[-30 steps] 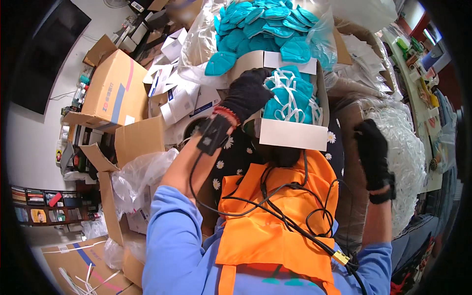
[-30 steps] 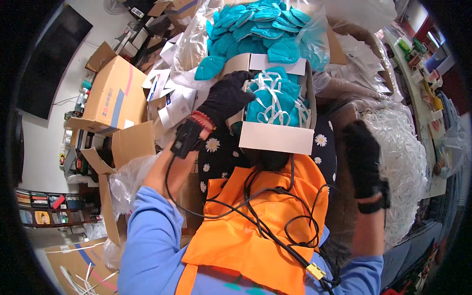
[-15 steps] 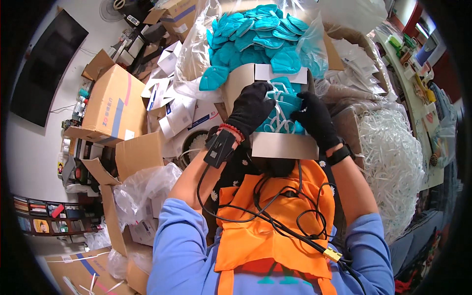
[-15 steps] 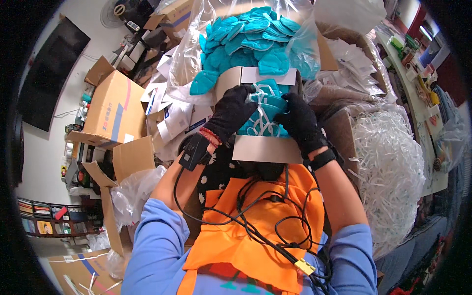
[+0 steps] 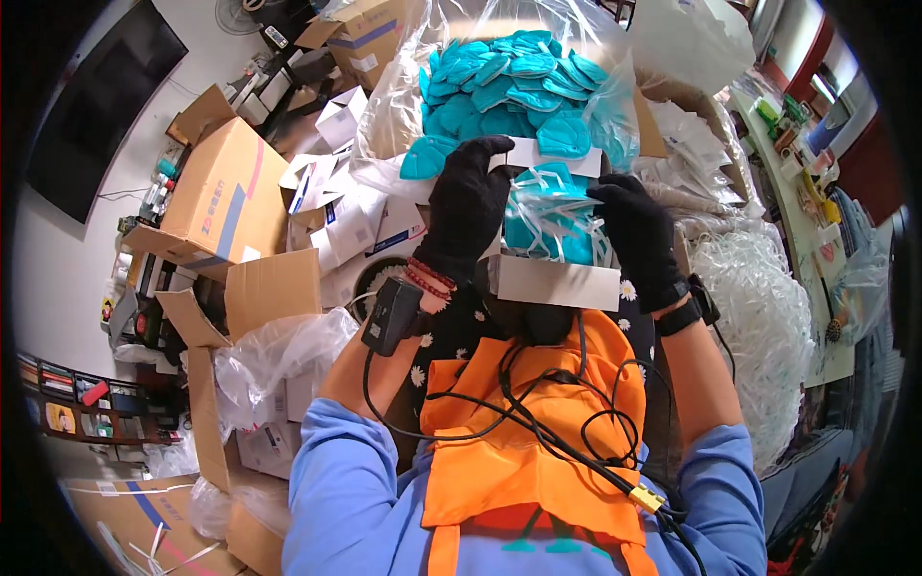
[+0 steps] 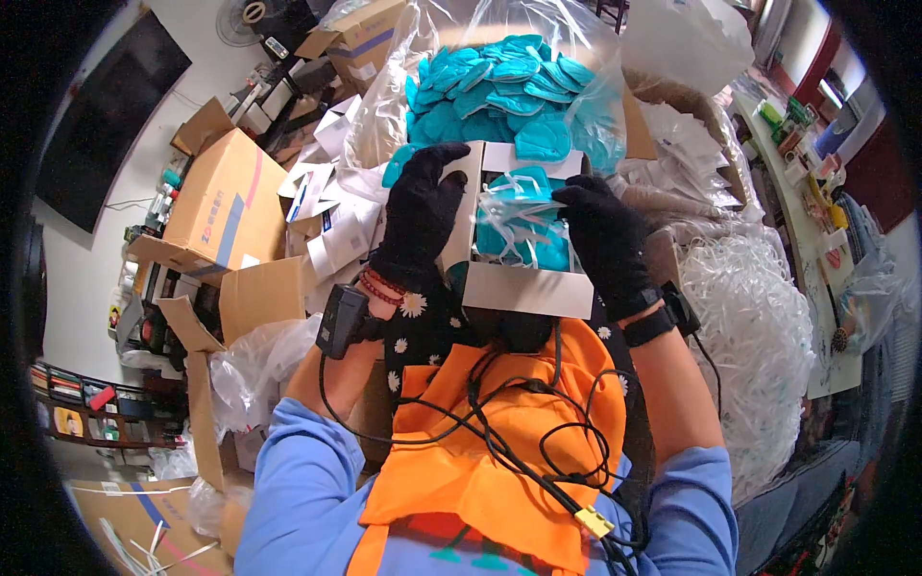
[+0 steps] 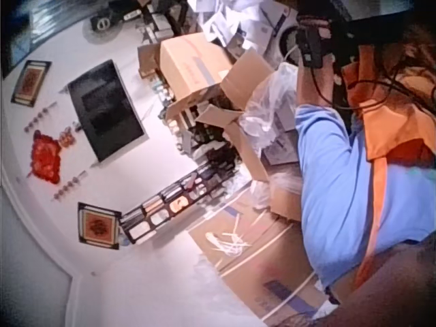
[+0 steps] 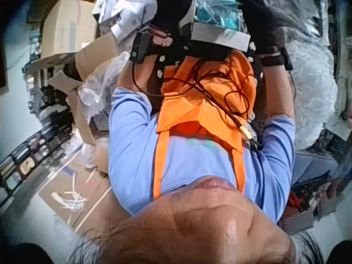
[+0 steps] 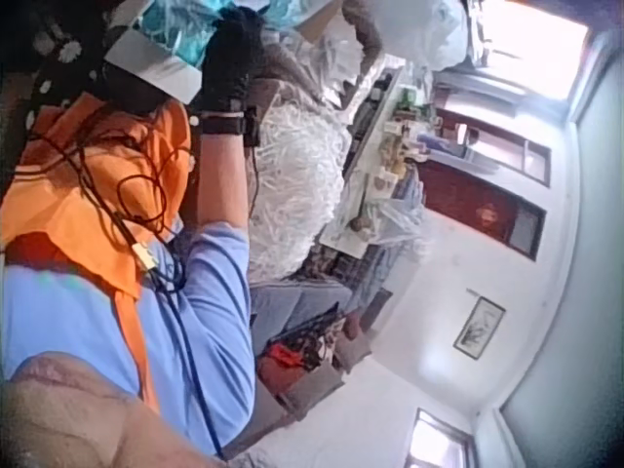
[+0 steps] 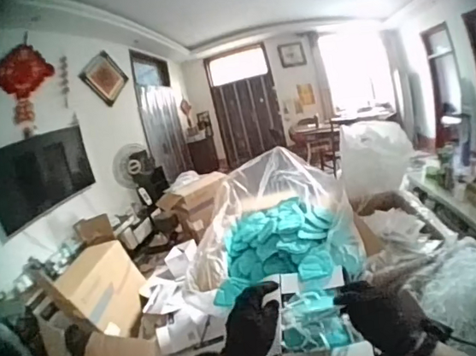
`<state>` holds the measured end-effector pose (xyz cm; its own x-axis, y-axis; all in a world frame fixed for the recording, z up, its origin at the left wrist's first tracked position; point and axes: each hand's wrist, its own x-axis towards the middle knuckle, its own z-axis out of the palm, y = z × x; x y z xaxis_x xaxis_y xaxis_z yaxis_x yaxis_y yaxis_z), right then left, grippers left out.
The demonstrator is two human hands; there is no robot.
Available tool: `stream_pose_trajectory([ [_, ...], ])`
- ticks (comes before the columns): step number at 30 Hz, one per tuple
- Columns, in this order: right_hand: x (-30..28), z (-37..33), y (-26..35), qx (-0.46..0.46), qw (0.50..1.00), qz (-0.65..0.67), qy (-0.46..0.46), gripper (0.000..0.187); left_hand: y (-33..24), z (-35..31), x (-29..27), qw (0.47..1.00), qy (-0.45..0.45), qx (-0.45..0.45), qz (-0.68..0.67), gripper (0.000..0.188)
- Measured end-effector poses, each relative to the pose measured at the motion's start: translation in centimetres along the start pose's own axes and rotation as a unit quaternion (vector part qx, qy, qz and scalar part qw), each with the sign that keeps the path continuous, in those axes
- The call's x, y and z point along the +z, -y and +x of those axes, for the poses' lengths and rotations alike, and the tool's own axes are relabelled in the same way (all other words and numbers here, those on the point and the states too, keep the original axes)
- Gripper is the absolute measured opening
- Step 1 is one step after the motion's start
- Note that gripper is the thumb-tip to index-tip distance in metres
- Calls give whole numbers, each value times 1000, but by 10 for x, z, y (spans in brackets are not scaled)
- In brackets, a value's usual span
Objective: Picking up teal face masks from a pile and inserting each one into a clear plastic sleeve.
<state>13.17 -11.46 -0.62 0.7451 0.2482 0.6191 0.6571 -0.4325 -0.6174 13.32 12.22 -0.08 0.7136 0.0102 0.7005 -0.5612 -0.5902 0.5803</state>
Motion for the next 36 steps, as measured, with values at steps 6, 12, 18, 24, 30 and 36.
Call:
stream_pose_trajectory([
  [6, -7, -3, 26, -50, 976, -209, 23, 19, -31, 9, -16, 997, 46, -20, -58, 37],
  [12, 0, 14, 52, -85, 980, -172, 47, 13, -41, 6, 9, 986, 163, 30, -16, 37],
  [18, -6, 24, 66, -80, 953, -279, 84, 38, -36, 8, 17, 968, 244, -24, 57, 34],
  [24, -3, -4, 32, 220, 966, 91, 100, 45, -29, 2, 5, 909, 174, -223, -306, 28],
  [30, -12, -48, -1, 96, 987, -60, 110, 20, -6, 0, -3, 910, 49, -237, -338, 35],
  [36, -1, -9, 55, 164, 957, 238, 6, 65, -31, 3, -2, 766, 96, -311, -555, 40],
])
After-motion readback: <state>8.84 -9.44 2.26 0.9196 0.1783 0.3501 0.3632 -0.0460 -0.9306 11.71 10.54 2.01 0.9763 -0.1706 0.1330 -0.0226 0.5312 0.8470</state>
